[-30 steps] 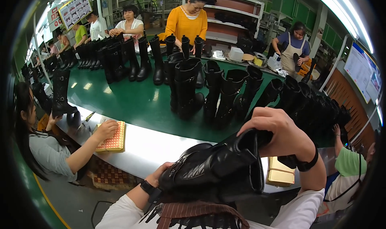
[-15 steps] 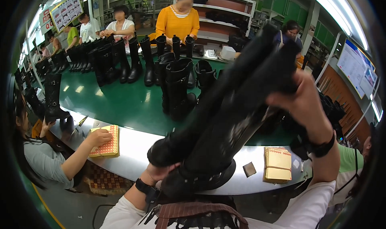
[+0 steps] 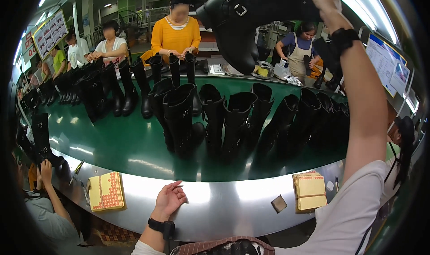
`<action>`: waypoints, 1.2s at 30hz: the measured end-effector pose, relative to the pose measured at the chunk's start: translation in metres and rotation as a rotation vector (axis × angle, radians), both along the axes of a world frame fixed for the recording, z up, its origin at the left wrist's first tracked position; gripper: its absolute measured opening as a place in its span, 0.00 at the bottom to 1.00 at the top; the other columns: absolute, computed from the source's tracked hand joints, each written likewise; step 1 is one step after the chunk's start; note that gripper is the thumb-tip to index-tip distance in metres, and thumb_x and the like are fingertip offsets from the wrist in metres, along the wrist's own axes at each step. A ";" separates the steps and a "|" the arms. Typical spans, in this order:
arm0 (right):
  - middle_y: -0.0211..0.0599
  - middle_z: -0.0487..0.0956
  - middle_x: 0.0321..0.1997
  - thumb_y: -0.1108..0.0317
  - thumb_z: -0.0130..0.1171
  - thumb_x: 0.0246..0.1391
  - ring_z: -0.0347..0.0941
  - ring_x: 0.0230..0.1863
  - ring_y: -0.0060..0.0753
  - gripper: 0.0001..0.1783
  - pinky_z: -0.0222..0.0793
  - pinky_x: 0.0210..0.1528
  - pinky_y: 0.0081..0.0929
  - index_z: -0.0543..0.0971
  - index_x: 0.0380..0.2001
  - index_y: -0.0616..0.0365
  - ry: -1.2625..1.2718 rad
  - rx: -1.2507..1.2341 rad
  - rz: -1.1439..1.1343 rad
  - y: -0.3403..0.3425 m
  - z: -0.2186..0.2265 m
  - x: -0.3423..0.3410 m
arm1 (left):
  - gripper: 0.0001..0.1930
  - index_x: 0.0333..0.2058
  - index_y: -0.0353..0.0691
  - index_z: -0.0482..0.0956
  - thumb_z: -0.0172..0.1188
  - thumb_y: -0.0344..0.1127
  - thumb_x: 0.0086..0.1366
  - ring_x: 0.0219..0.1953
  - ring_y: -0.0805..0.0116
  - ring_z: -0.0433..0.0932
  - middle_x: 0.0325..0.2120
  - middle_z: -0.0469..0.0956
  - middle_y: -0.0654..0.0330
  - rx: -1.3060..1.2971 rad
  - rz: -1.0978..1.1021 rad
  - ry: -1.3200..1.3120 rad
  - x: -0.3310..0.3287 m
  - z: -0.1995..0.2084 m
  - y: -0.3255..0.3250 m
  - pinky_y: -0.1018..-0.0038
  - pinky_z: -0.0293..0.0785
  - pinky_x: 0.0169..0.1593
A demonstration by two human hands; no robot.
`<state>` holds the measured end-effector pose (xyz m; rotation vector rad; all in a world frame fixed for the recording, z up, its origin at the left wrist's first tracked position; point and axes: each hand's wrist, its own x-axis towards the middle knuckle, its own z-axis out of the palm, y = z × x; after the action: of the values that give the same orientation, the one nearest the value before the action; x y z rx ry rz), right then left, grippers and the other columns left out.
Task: A worker is inspecting and cleaning pairs of black boots on a production line in a shoe factory.
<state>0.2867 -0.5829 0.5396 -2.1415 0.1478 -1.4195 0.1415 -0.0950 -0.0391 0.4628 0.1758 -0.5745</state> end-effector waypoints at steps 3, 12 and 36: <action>0.52 0.83 0.44 0.32 0.65 0.42 0.80 0.49 0.55 0.41 0.74 0.51 0.42 0.84 0.40 0.64 0.197 -0.148 -0.374 0.029 -0.043 0.077 | 0.19 0.51 0.30 0.73 0.42 0.37 0.72 0.36 0.57 0.78 0.31 0.79 0.51 0.059 -0.025 -0.008 0.000 -0.002 0.001 0.61 0.76 0.45; 0.54 0.81 0.49 0.67 0.57 0.50 0.78 0.53 0.54 0.20 0.75 0.53 0.41 0.80 0.46 0.64 0.787 -0.341 -0.323 0.127 -0.287 0.242 | 0.18 0.53 0.34 0.72 0.48 0.40 0.72 0.35 0.58 0.80 0.32 0.80 0.53 0.011 -0.095 0.051 0.001 0.008 0.010 0.63 0.77 0.42; 0.46 0.81 0.36 0.38 0.57 0.56 0.80 0.38 0.46 0.38 0.74 0.45 0.38 0.65 0.65 0.42 0.925 -0.723 0.444 0.189 -0.238 -0.032 | 0.17 0.48 0.31 0.74 0.44 0.38 0.72 0.34 0.55 0.79 0.28 0.80 0.51 0.147 -0.106 -0.074 0.008 0.006 -0.001 0.61 0.77 0.44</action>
<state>0.2548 -0.3942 0.3014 -3.0035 -0.5478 -0.1329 0.1495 -0.0964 -0.0331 0.6383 0.1241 -0.6502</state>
